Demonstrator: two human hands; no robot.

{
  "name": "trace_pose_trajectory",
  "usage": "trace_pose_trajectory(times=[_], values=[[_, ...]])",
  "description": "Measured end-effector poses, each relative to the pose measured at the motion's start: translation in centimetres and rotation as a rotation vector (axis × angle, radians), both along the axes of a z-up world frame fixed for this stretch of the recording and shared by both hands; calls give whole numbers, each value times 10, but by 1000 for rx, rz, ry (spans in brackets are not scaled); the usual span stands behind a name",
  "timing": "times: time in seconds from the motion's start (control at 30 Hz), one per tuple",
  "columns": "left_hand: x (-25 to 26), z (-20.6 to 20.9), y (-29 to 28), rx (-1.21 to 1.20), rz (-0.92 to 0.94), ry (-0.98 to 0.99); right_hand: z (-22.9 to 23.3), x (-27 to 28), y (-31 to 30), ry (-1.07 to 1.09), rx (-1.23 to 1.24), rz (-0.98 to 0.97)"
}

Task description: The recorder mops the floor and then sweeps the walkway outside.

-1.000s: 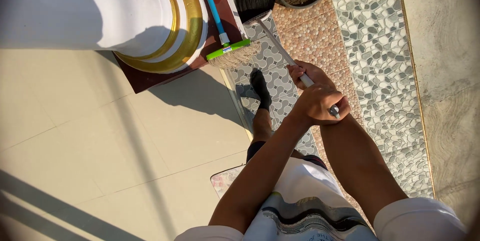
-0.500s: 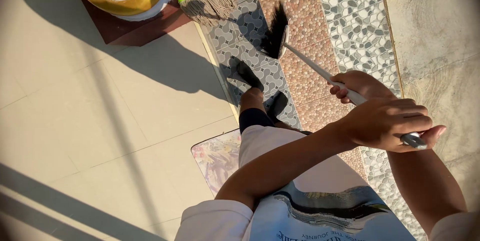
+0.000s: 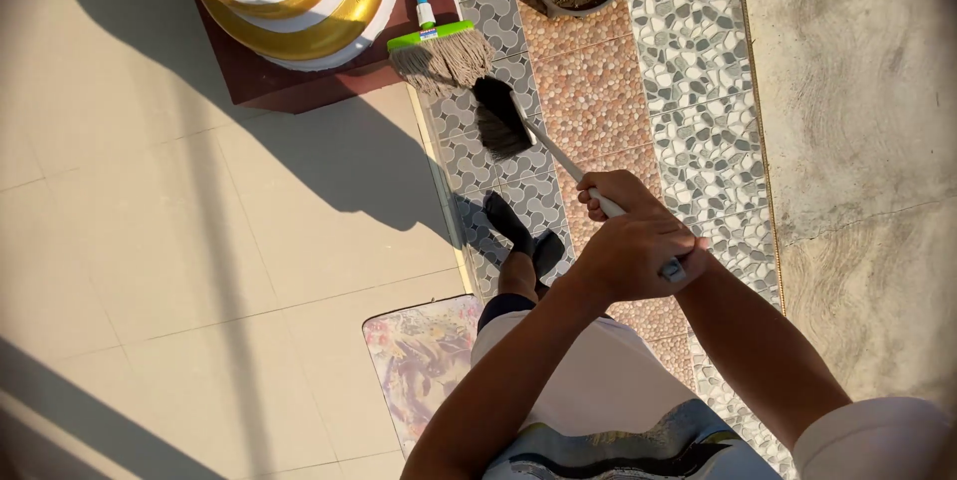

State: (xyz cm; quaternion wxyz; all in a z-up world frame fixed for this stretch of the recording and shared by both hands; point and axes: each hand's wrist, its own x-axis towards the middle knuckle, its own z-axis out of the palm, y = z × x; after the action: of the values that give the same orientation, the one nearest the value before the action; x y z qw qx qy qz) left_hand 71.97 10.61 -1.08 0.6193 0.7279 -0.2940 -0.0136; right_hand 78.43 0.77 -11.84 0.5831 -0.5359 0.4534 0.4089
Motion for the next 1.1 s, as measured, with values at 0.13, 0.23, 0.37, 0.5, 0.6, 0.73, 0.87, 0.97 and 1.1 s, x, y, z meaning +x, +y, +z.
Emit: trace_pose_trajectory(times=[0.13, 0.23, 0.37, 0.5, 0.6, 0.73, 0.87, 0.97, 1.1], values=[[1, 51, 6, -193, 44, -16, 31, -22, -1, 56, 28, 69], [19, 39, 5, -86, -35, -73, 23, -2, 12, 115, -3, 197], [25, -13, 9, 68, 3, -12, -3, -5, 24, 46, 182, 119], [21, 9, 15, 44, -32, -63, 2, -4, 11, 62, -34, 93], [39, 70, 21, -184, -26, -195, 26, -11, 1, 146, -7, 176], [42, 21, 14, -164, -33, -203, 7, 8, 26, 147, 37, 214], [41, -18, 33, 104, 40, -45, -2, -3, 34, -87, 225, 119], [52, 7, 48, 65, 57, -110, -10, 15, 22, -181, 71, 125], [44, 40, 55, -86, -4, -159, 25, 11, 19, 74, -86, 145]])
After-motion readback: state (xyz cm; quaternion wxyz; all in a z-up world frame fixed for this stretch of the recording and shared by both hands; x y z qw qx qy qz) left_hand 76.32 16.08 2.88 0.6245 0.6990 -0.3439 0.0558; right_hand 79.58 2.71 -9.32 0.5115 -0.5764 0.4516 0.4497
